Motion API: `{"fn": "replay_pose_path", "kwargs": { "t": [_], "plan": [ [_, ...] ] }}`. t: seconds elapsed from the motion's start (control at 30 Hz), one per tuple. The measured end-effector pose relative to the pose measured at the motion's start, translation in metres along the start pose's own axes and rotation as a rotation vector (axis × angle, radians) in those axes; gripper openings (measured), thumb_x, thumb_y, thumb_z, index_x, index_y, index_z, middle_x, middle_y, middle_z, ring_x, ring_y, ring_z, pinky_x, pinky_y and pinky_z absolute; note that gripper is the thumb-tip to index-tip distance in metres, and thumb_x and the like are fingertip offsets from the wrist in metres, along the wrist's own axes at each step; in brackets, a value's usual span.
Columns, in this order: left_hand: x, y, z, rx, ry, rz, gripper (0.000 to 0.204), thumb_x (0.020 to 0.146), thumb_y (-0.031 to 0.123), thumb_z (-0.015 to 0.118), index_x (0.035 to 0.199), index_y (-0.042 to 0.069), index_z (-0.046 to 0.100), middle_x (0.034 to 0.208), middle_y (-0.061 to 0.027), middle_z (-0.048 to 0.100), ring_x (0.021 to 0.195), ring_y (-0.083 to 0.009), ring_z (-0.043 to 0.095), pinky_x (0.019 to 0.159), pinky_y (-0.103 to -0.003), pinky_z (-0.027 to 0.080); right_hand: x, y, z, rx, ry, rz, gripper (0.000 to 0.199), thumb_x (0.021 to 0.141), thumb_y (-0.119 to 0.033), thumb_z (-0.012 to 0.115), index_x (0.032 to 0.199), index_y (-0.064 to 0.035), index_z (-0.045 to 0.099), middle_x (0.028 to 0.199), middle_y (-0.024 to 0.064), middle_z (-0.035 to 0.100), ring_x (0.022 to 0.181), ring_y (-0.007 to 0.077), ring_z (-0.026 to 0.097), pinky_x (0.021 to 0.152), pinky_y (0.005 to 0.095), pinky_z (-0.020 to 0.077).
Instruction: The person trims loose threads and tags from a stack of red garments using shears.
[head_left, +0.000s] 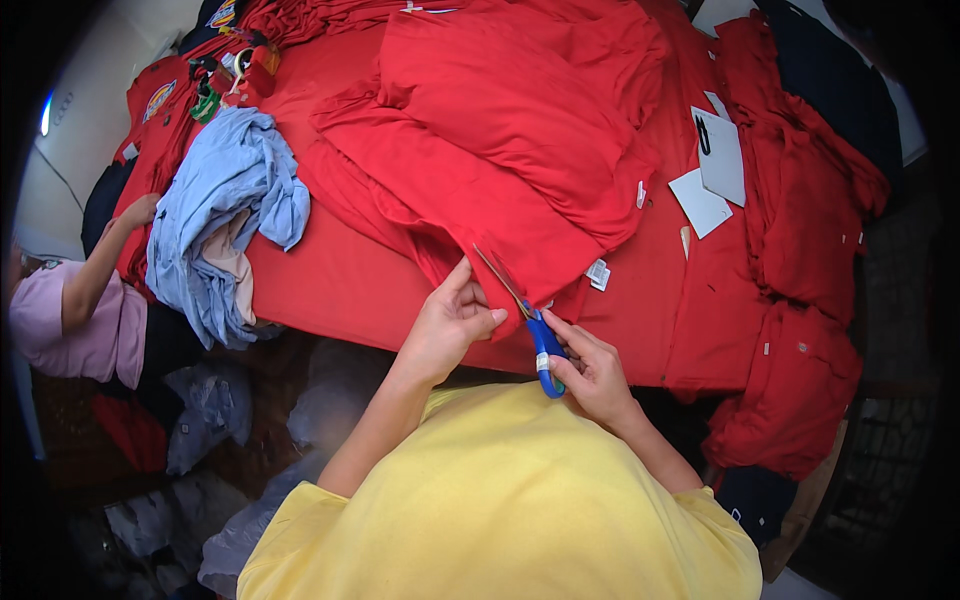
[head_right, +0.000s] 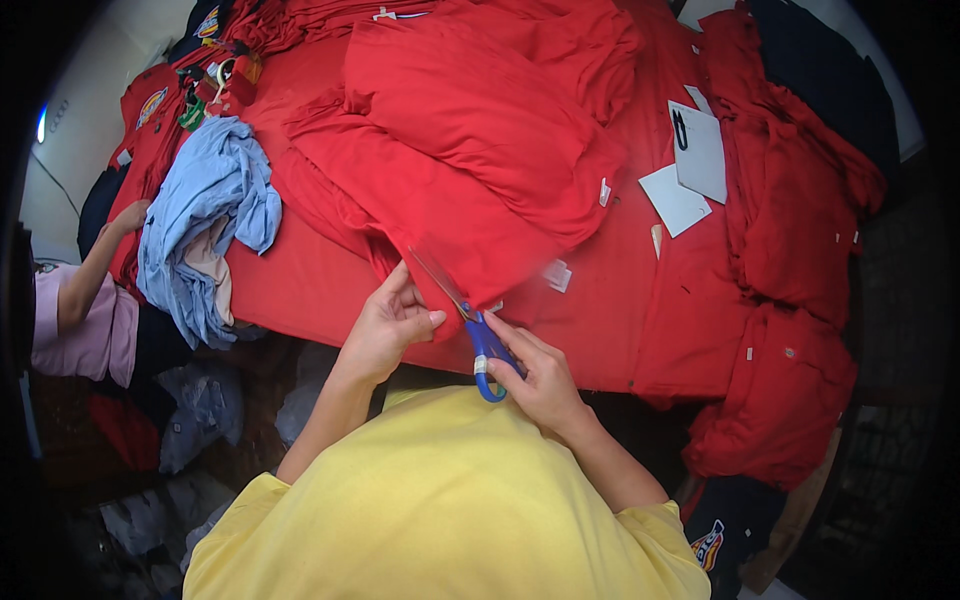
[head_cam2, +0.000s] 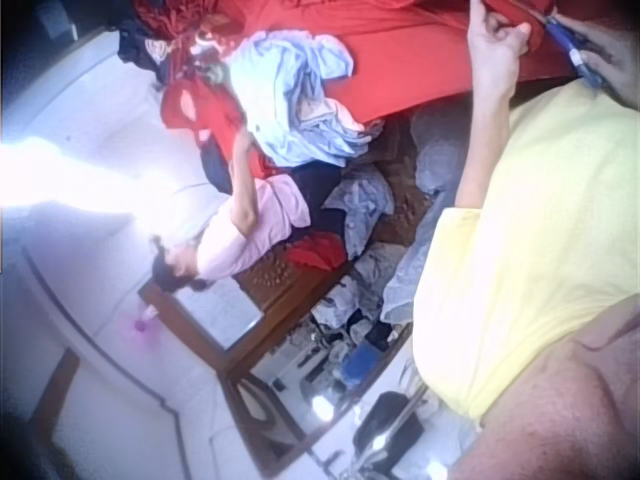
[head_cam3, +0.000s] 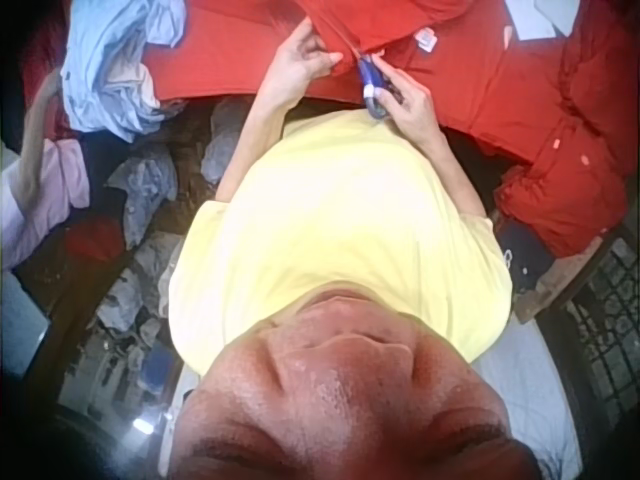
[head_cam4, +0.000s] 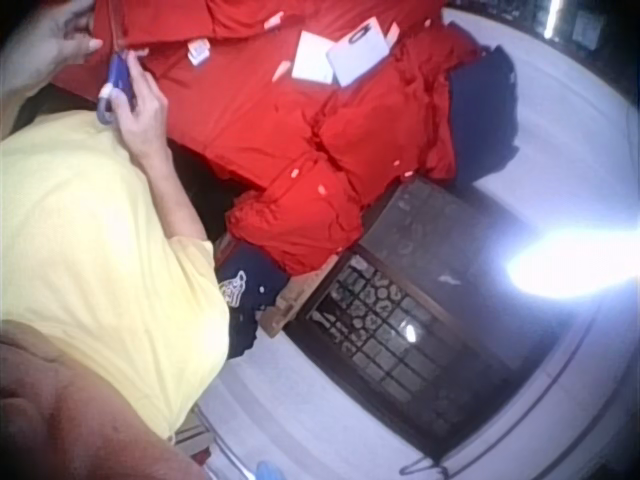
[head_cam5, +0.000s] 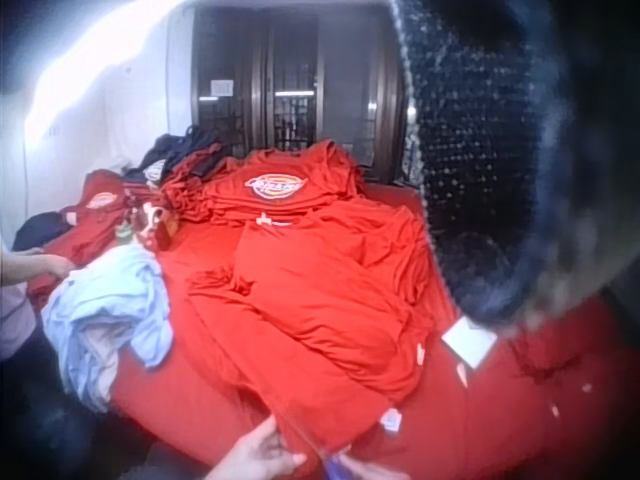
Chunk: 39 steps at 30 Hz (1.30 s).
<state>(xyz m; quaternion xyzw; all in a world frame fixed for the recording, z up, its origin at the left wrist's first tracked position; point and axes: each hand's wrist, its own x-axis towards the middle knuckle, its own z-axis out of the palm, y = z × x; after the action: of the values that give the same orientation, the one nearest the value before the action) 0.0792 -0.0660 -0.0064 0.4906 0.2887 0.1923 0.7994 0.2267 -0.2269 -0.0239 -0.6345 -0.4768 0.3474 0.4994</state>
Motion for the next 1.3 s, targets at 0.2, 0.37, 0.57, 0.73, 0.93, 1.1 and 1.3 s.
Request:
{"fn": "replay_pose_path", "kwargs": {
  "t": [0.2, 0.37, 0.57, 0.73, 0.93, 1.1, 1.3],
  "plan": [
    [-0.002, 0.006, 0.003, 0.028, -0.059, -0.037, 0.080, 0.084, -0.006, 0.060, 0.150, 0.011, 0.019, 0.098, -0.0061, 0.059, 0.083, -0.0091, 0.056, 0.071, -0.023, 0.046, 0.005, 0.000, -0.003, 0.046, -0.006, 0.097, 0.048, 0.088, -0.003, 0.058, 0.135, -0.0047, 0.049, 0.091, 0.0090, 0.058, 0.074, 0.0115, 0.056, 0.068, 0.0245, 0.0477],
    [-0.001, 0.003, 0.000, -0.011, -0.076, -0.028, 0.081, 0.084, -0.007, 0.059, 0.150, 0.012, 0.018, 0.099, -0.0064, 0.059, 0.084, -0.0092, 0.056, 0.071, -0.023, 0.047, 0.005, -0.001, -0.001, 0.020, 0.004, 0.082, 0.048, 0.089, -0.003, 0.057, 0.136, -0.0065, 0.049, 0.091, 0.0083, 0.058, 0.071, 0.0096, 0.054, 0.065, 0.0236, 0.0474],
    [-0.001, 0.002, 0.001, -0.001, -0.027, -0.002, 0.070, 0.085, -0.004, 0.060, 0.146, 0.009, 0.028, 0.099, -0.0058, 0.060, 0.083, -0.0091, 0.057, 0.072, -0.023, 0.047, 0.009, -0.007, -0.002, 0.406, -0.004, 0.335, 0.047, 0.091, -0.002, 0.054, 0.137, -0.0044, 0.046, 0.094, 0.0064, 0.059, 0.070, 0.0076, 0.055, 0.063, 0.0227, 0.0492],
    [0.012, -0.012, -0.014, -0.217, 0.020, -0.078, 0.021, 0.093, 0.008, 0.056, 0.114, 0.002, 0.056, 0.100, -0.0047, 0.065, 0.085, -0.0106, 0.062, 0.074, -0.025, 0.051, 0.005, -0.019, -0.007, 0.573, 0.157, 0.224, 0.047, 0.091, 0.000, 0.052, 0.137, -0.0018, 0.043, 0.093, 0.0059, 0.058, 0.071, 0.0108, 0.058, 0.064, 0.0245, 0.0511],
    [0.026, -0.016, -0.023, -0.402, -0.024, -0.030, 0.018, 0.094, 0.005, 0.054, 0.112, 0.003, 0.054, 0.099, -0.0060, 0.065, 0.089, -0.0143, 0.065, 0.078, -0.031, 0.056, -0.019, -0.009, -0.011, -0.327, 0.092, -0.148, 0.058, 0.077, -0.003, 0.070, 0.131, 0.0012, 0.048, 0.094, 0.0126, 0.057, 0.069, 0.0161, 0.061, 0.060, 0.0290, 0.0507],
    [0.022, -0.001, -0.002, -0.436, 0.053, -0.007, 0.029, 0.089, -0.005, 0.053, 0.117, 0.002, 0.049, 0.104, -0.0085, 0.064, 0.094, -0.0146, 0.064, 0.080, -0.027, 0.056, -0.025, 0.004, -0.003, -0.498, 0.124, -0.179, 0.060, 0.077, -0.003, 0.071, 0.132, 0.0011, 0.047, 0.093, 0.0143, 0.058, 0.066, 0.0208, 0.063, 0.058, 0.0315, 0.0516],
    [0.023, -0.003, 0.002, -0.378, 0.081, 0.065, 0.031, 0.087, -0.008, 0.054, 0.116, 0.000, 0.049, 0.108, -0.0104, 0.063, 0.100, -0.0169, 0.063, 0.087, -0.028, 0.054, -0.021, 0.004, 0.003, -0.473, 0.157, -0.242, 0.061, 0.079, -0.001, 0.069, 0.135, 0.0016, 0.045, 0.090, 0.0132, 0.057, 0.065, 0.0202, 0.063, 0.056, 0.0313, 0.0514]
  ]
}}
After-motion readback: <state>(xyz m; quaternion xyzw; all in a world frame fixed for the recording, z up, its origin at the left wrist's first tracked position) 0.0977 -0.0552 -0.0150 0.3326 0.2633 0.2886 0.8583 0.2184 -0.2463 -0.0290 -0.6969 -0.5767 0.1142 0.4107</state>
